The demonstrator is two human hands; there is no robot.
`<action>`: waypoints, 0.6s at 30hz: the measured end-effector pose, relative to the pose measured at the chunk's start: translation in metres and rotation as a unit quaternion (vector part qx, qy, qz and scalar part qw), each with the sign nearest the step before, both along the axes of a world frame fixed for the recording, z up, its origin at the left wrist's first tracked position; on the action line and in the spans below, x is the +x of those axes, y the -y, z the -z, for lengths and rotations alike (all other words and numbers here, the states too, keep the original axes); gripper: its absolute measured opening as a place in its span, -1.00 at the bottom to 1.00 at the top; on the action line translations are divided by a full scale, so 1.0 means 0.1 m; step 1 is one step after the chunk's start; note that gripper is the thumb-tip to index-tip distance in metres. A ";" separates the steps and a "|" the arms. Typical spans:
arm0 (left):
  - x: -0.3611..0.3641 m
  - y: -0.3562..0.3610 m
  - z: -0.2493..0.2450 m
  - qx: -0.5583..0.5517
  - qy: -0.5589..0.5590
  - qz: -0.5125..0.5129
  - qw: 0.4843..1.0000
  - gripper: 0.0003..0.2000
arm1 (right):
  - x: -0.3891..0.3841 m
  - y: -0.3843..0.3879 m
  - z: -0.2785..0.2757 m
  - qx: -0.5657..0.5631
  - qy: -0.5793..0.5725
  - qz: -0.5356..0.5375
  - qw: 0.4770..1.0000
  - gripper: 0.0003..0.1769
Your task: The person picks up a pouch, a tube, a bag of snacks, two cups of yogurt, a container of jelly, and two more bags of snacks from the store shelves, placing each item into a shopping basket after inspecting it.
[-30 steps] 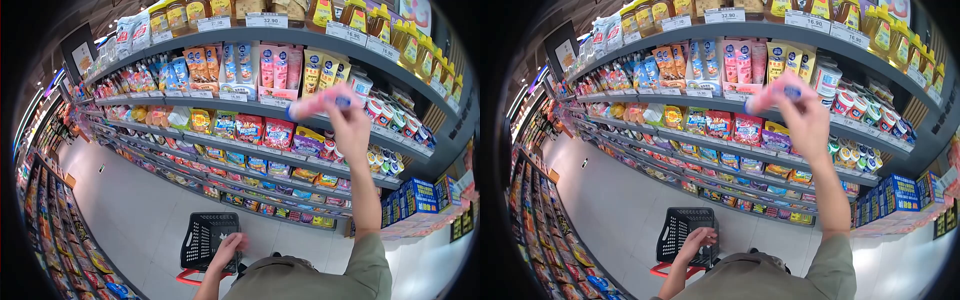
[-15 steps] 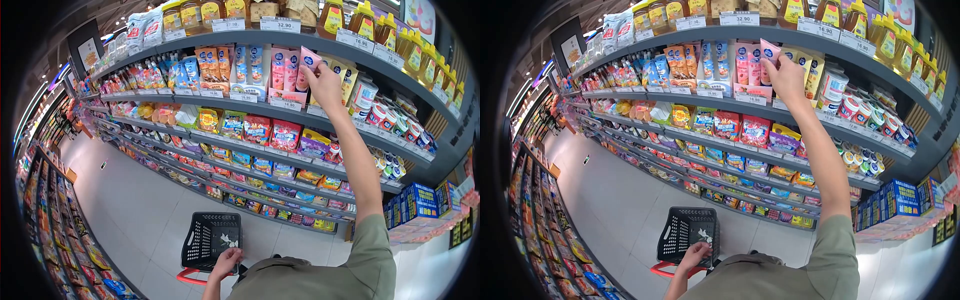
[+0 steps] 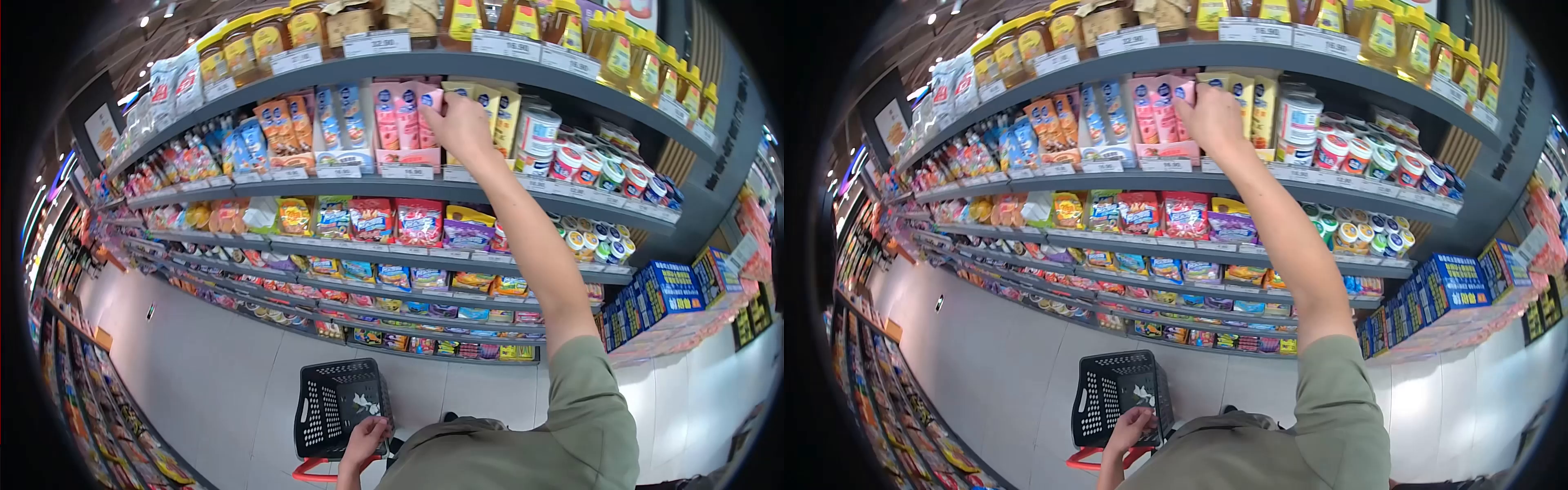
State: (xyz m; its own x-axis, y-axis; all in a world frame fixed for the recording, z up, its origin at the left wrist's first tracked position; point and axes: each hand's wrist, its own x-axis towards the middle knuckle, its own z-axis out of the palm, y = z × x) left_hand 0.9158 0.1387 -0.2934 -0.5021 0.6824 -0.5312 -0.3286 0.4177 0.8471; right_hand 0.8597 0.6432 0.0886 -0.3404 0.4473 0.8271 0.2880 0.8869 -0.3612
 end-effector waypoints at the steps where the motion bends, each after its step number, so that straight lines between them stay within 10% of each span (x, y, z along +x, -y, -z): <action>1: -0.01 0.01 0.04 -0.002 -0.017 0.008 1.000 -0.68 | 0.02 0.01 -0.02 -0.001 -0.001 0.007 1.000 -0.57; 18: 0.02 0.06 0.12 -0.022 -0.025 0.002 0.999 -0.69 | 0.03 -0.11 0.15 0.014 -0.048 -0.023 0.999 -0.58</action>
State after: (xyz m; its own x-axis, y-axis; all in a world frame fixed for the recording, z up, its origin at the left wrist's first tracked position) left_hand 0.9175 0.1323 -0.3051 -0.5258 0.6612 -0.5351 -0.2840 0.4566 0.8432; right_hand 0.8624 0.6546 0.0731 -0.2790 0.4096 0.8686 0.2123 0.9084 -0.3602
